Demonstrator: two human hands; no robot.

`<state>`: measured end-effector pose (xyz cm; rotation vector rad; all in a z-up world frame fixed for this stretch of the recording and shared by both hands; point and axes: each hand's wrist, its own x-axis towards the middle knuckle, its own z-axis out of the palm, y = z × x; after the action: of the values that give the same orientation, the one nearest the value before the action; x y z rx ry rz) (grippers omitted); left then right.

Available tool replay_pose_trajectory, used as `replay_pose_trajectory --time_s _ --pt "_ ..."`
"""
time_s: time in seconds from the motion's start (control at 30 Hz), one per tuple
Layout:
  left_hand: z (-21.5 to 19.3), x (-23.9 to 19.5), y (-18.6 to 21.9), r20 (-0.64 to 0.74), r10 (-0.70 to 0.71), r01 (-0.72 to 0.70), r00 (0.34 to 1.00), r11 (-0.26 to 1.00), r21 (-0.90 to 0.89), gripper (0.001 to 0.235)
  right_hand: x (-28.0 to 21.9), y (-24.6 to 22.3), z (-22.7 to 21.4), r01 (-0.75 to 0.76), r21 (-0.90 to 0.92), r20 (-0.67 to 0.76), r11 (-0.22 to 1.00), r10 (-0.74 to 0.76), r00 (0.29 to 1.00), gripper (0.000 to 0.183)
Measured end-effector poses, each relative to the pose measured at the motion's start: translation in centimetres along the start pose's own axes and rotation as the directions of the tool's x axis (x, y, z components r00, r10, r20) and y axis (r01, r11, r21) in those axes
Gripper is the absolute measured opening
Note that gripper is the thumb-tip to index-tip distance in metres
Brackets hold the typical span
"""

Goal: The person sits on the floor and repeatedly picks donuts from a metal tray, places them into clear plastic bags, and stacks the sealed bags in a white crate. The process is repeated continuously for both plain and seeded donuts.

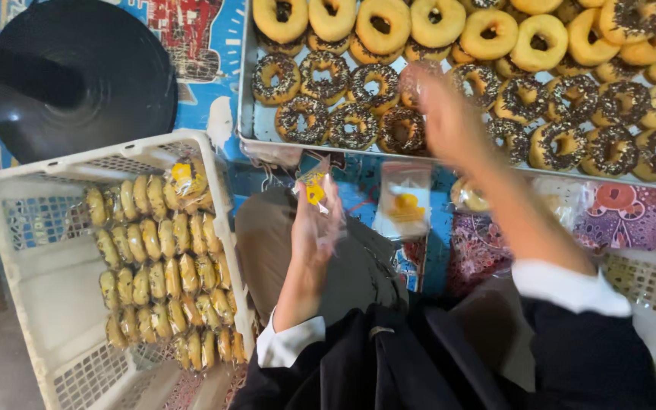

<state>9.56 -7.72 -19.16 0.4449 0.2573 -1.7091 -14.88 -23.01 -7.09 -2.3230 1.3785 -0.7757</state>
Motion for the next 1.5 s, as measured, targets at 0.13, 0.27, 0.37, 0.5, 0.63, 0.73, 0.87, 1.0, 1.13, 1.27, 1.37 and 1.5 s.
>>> replay_pose_trajectory --time_s 0.13,0.27,0.37,0.5,0.63,0.73,0.87,1.0,1.13,1.27,1.37,1.5 --pt "4.3 -1.4 0.2 -0.263 0.019 0.046 0.965 0.970 0.240 0.052 10.1 8.5 -0.3 0.149 -0.489 0.133 0.860 -0.095 0.987 0.016" --pt "7.8 -2.7 -0.4 -0.125 -0.045 0.066 0.991 0.983 0.174 0.056 6.7 6.7 -2.8 -0.052 0.012 -0.054 0.999 0.053 0.997 0.024" --pt "9.2 -2.9 -0.7 -0.051 -0.038 0.048 0.998 0.978 0.202 0.054 -3.7 0.7 -4.5 -0.381 0.910 0.162 0.163 0.706 0.689 0.032" --pt "11.0 -2.0 -2.3 -0.010 -0.046 0.047 0.999 0.981 0.190 0.056 -17.7 -4.9 1.8 -0.218 0.739 0.595 -0.638 0.465 0.656 0.051" --pt "11.2 -3.5 -6.5 0.052 0.000 -0.022 0.999 0.904 0.426 0.049 -23.7 -5.3 6.5 -0.201 0.776 0.535 -0.598 0.456 0.711 0.045" --pt "10.9 -4.6 -8.2 0.079 -0.014 -0.030 0.997 0.850 0.525 0.042 -22.5 -5.6 4.7 -0.247 0.776 0.559 -0.580 0.451 0.696 0.048" --pt "10.7 -5.4 -9.2 0.049 -0.001 -0.015 0.999 0.945 0.327 0.046 -20.7 -8.3 -0.1 -0.418 0.849 0.519 -0.322 0.365 0.773 0.069" --pt "10.3 -6.5 -12.9 0.003 -0.027 0.026 1.000 0.974 0.224 0.044 -20.1 -9.9 -0.6 -0.331 0.914 0.110 0.233 0.642 0.759 0.070" --pt "10.3 -6.5 -12.6 -0.017 -0.173 0.170 0.985 0.936 0.307 0.051 -19.7 -10.8 -3.3 -0.080 0.647 -0.281 0.759 0.334 0.900 0.077" --pt "9.4 -8.4 -11.5 0.265 -0.090 -0.172 0.960 0.559 0.811 0.109 -18.4 -11.8 -7.6 0.010 0.023 -0.192 1.000 -0.005 0.981 0.026" --pt "9.7 -9.6 -11.1 0.285 -0.051 -0.218 0.957 0.520 0.826 0.060 -17.2 -12.2 -9.8 -0.470 0.181 0.028 0.864 0.473 0.881 0.013" --pt "11.2 -11.5 -11.2 0.328 -0.027 -0.285 0.944 0.433 0.855 0.034 -18.2 -13.4 -11.1 -0.096 0.049 -0.163 0.994 0.103 0.981 0.019"
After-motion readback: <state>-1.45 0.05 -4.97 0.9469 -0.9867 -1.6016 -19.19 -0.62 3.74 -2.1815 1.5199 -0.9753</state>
